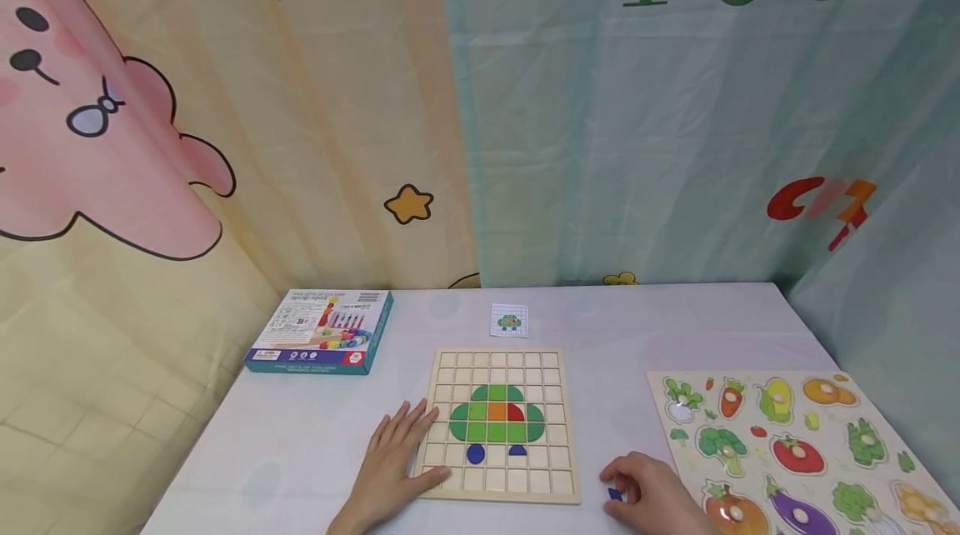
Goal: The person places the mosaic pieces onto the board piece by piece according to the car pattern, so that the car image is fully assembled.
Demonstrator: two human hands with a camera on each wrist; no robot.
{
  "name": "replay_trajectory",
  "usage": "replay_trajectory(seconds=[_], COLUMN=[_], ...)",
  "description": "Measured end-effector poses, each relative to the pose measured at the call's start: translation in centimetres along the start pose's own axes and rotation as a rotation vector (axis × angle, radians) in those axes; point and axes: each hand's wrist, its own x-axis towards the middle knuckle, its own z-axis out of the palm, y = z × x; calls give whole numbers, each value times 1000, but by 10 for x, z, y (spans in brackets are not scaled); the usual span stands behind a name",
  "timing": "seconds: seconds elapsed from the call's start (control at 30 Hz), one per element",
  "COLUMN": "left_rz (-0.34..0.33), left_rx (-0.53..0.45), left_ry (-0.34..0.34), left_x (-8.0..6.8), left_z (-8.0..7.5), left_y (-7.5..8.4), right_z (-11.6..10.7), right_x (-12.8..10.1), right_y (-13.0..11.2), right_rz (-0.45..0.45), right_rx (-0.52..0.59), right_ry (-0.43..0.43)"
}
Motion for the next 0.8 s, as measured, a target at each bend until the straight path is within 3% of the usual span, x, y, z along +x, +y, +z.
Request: replay_trajectory(seconds=[0.3,0.43,0.8], left_rz=[13,13,24], left_rx=[-8,-12,-11], left_ry=[16,19,37], left_x=[-1,-1,0], left_z=[0,0,-1], left_y=[0,1,1], right_z=[-2,-5,-7], right_x=[1,2,3], right_y=[-4,-4,-3], right_rz=[71,120,111], right_rx=[-52,-45,19], right_ry=[69,39,-46])
